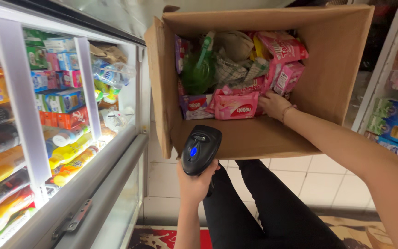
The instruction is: The person restocks a refrigerated display by taking beverage cartons from a cardboard box, scanning each with a handheld barcode scanner, and placing them on shelves. Then the person wipes the glass lid of a freezer with a cloth.
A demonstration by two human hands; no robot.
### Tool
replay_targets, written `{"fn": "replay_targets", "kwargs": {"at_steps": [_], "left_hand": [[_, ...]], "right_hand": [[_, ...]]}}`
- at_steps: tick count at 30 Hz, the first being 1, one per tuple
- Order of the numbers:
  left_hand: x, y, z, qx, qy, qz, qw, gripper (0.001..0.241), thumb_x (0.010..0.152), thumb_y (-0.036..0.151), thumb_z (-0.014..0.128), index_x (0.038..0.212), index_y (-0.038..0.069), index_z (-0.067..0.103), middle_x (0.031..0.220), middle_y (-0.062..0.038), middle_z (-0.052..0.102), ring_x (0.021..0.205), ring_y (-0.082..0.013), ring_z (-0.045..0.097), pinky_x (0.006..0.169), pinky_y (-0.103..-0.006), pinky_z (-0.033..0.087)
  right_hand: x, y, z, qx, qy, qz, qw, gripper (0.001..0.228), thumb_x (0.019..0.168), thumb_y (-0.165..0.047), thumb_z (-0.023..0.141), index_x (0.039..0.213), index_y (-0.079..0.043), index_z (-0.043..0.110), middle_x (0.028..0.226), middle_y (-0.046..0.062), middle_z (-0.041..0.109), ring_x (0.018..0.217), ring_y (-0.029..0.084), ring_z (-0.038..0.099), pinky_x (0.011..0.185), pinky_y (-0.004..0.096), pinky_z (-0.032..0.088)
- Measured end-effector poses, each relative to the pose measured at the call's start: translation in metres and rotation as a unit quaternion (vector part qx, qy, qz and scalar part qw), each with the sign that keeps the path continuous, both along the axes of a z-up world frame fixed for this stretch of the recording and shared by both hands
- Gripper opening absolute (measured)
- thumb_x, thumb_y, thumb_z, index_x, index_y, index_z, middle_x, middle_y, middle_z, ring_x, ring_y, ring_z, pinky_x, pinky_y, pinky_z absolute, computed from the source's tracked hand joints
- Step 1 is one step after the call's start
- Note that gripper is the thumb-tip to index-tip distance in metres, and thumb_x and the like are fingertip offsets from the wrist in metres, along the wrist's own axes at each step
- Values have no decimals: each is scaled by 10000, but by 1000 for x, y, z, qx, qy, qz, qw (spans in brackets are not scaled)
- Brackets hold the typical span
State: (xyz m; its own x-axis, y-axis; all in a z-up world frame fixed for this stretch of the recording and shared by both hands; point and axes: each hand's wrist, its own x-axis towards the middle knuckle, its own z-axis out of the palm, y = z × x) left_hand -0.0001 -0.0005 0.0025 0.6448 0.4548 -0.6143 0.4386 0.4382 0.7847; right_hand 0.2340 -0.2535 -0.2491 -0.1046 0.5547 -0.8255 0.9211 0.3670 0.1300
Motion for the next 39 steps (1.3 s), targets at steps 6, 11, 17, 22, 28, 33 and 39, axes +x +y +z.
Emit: {"fn": "replay_targets", "kwargs": {"at_steps": [6,11,17,22,28,33,39], "left_hand": [[-4,-3,-4,-10,4,3,1000,135,815,22,755,923,-40,702,743,-80,739,653,-136,711,600,-271,565],[-10,-10,-7,7,7,16,1000,118,814,36,770,888,-25,702,710,-74,713,612,-130,676,567,-277,526],[-34,-42,39,65,12,74,995,149,821,65,784,758,-10,672,626,-18,630,563,-104,582,543,-277,468],[-44,-56,119,71,15,95,993,161,790,72,820,787,-26,692,624,-36,645,557,-130,591,547,-295,474],[-44,-65,235,149,-140,48,978,448,723,28,823,1134,11,647,935,-48,727,842,-128,685,778,-287,561],[-33,-67,283,294,-211,-40,931,459,726,21,852,1130,-18,637,1012,-118,664,912,-256,717,816,-336,564],[-42,-89,281,397,-137,-106,901,651,590,59,802,1193,-11,565,1123,-176,591,917,-401,687,731,-423,579]], "right_hand": [[11,0,9,44,55,-130,989,386,983,-280,516,1361,-236,580,1423,-20,541,1303,166,499,1076,383,353],[39,31,83,-6,233,-503,832,617,941,-468,638,1438,-165,432,1398,12,572,1287,198,563,1077,465,307],[10,62,217,-10,700,-701,134,554,1032,-409,547,1420,-17,494,1294,152,653,1183,281,645,1027,417,535],[-32,65,325,52,756,-650,-62,573,1050,-422,485,1491,-59,434,1351,157,602,1209,318,614,1016,464,522],[-54,69,409,242,745,-620,52,633,989,-268,601,1549,-106,355,1483,51,501,1275,251,550,1059,475,465],[-56,73,459,195,827,-525,-48,635,1008,-235,553,1588,-130,317,1486,116,522,1290,253,543,1104,469,422],[-61,81,480,296,748,-593,35,508,1058,-137,505,1537,-99,341,1373,104,558,1246,258,574,1079,457,442]]}}
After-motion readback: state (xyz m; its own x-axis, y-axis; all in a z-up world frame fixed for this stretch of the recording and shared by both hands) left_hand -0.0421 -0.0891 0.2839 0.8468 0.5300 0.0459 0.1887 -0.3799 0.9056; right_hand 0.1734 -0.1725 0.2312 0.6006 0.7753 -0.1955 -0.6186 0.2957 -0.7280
